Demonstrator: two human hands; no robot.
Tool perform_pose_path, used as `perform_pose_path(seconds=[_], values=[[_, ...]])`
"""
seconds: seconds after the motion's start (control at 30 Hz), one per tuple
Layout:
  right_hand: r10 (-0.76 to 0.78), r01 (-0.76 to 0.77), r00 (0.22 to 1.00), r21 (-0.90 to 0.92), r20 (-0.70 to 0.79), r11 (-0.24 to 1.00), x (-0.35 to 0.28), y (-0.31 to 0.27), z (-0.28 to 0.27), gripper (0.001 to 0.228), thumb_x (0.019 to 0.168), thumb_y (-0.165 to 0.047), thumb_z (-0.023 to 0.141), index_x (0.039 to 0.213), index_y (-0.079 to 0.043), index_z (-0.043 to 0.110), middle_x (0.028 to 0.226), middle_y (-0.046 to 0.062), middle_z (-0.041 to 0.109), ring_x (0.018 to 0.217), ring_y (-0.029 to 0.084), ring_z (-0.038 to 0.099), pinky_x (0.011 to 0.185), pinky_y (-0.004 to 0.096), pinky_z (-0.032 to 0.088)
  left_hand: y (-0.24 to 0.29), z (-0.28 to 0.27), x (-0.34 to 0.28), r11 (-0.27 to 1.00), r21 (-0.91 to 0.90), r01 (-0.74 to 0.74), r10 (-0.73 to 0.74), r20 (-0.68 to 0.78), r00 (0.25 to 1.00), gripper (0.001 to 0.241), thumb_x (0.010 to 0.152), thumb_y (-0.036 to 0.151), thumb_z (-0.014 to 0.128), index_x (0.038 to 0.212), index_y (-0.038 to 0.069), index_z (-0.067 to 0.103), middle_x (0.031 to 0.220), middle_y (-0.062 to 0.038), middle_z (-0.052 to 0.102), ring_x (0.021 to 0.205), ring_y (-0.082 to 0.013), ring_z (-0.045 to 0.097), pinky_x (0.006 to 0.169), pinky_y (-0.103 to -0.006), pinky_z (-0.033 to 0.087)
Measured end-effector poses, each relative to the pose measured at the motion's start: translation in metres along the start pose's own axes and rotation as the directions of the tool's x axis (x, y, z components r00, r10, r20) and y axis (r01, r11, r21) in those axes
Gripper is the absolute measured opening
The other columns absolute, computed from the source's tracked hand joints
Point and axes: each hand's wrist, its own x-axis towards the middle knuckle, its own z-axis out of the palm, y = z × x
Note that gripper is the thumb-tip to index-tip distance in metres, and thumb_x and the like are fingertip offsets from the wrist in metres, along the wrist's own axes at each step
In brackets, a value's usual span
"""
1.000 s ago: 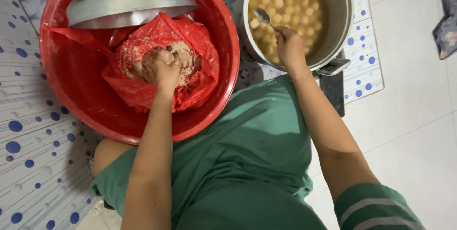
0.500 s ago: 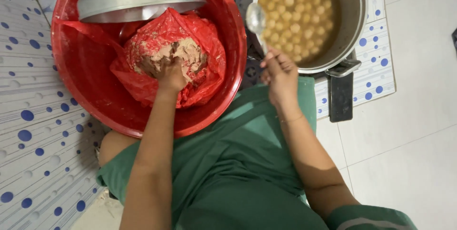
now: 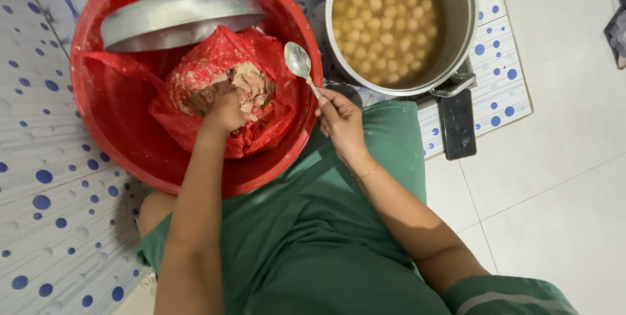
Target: A person is using a spoon and their hand to scoop portions of a meat mixture from a large red basin and dropping them into a pot of water to form and cook food balls.
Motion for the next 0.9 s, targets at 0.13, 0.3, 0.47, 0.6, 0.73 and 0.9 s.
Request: perform_pose_path(seconds=[0.13, 0.3, 0.47, 0.6, 0.73, 0.9], values=[[-0.045, 0.045, 0.999, -0.028, -0.004, 0.999, 0.017, 0.027, -0.006, 0.024, 0.103, -0.004, 0.059, 0.121, 0.005, 0.070, 0.069, 0.014, 0.061, 0.037, 0.007, 0.045, 0.033, 0.022, 0.039, 0.007, -0.011, -0.040, 0.986, -0.163, -0.027, -0.001, -0.166, 0.986, 0.052, 0.084, 0.039, 0.074, 0.134, 0.030, 0.064, 0.124, -0.012, 0.071, 0.121, -0.0320, 0.066, 0.102, -0.0449, 0.054], [-0.128, 0.132, 0.991, -0.226, 0.032, 0.965, 0.038, 0.046, -0.006, 0.021, 0.101, -0.010, 0.063, 0.117, -0.008, 0.077, 0.067, 0.009, 0.068, 0.039, 0.006, 0.055, 0.032, 0.020, 0.045, 0.037, -0.029, -0.126, 0.160, -0.841, -0.517, -0.043, -0.529, 0.847, 0.044, 0.089, 0.013, 0.064, 0.128, -0.006, 0.063, 0.119, -0.017, 0.065, 0.114, -0.0258, 0.058, 0.104, -0.0370, 0.050], [-0.214, 0.226, 0.974, -0.348, 0.074, 0.910, 0.039, 0.042, -0.002, 0.021, 0.101, -0.010, 0.063, 0.114, -0.011, 0.079, 0.067, 0.006, 0.070, 0.052, 0.006, 0.056, 0.044, 0.022, 0.048, 0.022, -0.045, -0.113, -0.438, -0.886, -0.151, -0.181, -0.078, 0.980, 0.076, 0.071, 0.076, 0.063, 0.114, 0.013, 0.069, 0.125, -0.015, 0.071, 0.110, -0.0331, 0.069, 0.093, -0.0452, 0.057], [-0.268, 0.279, 0.960, -0.395, 0.083, 0.875, 0.038, 0.042, -0.002, 0.021, 0.100, -0.010, 0.064, 0.114, -0.011, 0.079, 0.068, 0.007, 0.072, 0.061, 0.011, 0.060, 0.060, 0.028, 0.054, 0.030, -0.048, -0.112, -0.493, -0.819, -0.295, -0.040, -0.317, 0.948, 0.083, 0.083, 0.080, 0.047, 0.059, 0.001, 0.054, 0.073, -0.019, 0.058, 0.054, -0.0299, 0.056, 0.038, -0.0353, 0.043], [-0.276, 0.280, 0.959, -0.411, 0.069, 0.868, 0.039, 0.042, -0.001, 0.020, 0.099, -0.013, 0.065, 0.112, -0.012, 0.080, 0.068, 0.005, 0.072, 0.064, 0.012, 0.062, 0.065, 0.029, 0.054, 0.054, -0.043, -0.127, -0.405, -0.824, -0.397, -0.114, -0.385, 0.916, 0.050, 0.087, 0.049, 0.059, 0.080, -0.001, 0.059, 0.073, -0.013, 0.060, 0.055, -0.0230, 0.059, 0.042, -0.0303, 0.047], [-0.261, 0.281, 0.960, -0.428, 0.106, 0.859, 0.037, 0.039, 0.000, 0.021, 0.100, -0.013, 0.064, 0.113, -0.012, 0.080, 0.069, 0.006, 0.072, 0.070, 0.015, 0.065, 0.070, 0.031, 0.055, 0.034, -0.018, -0.100, -0.127, -0.836, -0.534, -0.275, -0.488, 0.828, 0.022, 0.082, 0.002, 0.086, 0.096, 0.005, 0.069, 0.066, -0.002, 0.061, 0.056, -0.0138, 0.066, 0.048, -0.0262, 0.054]])
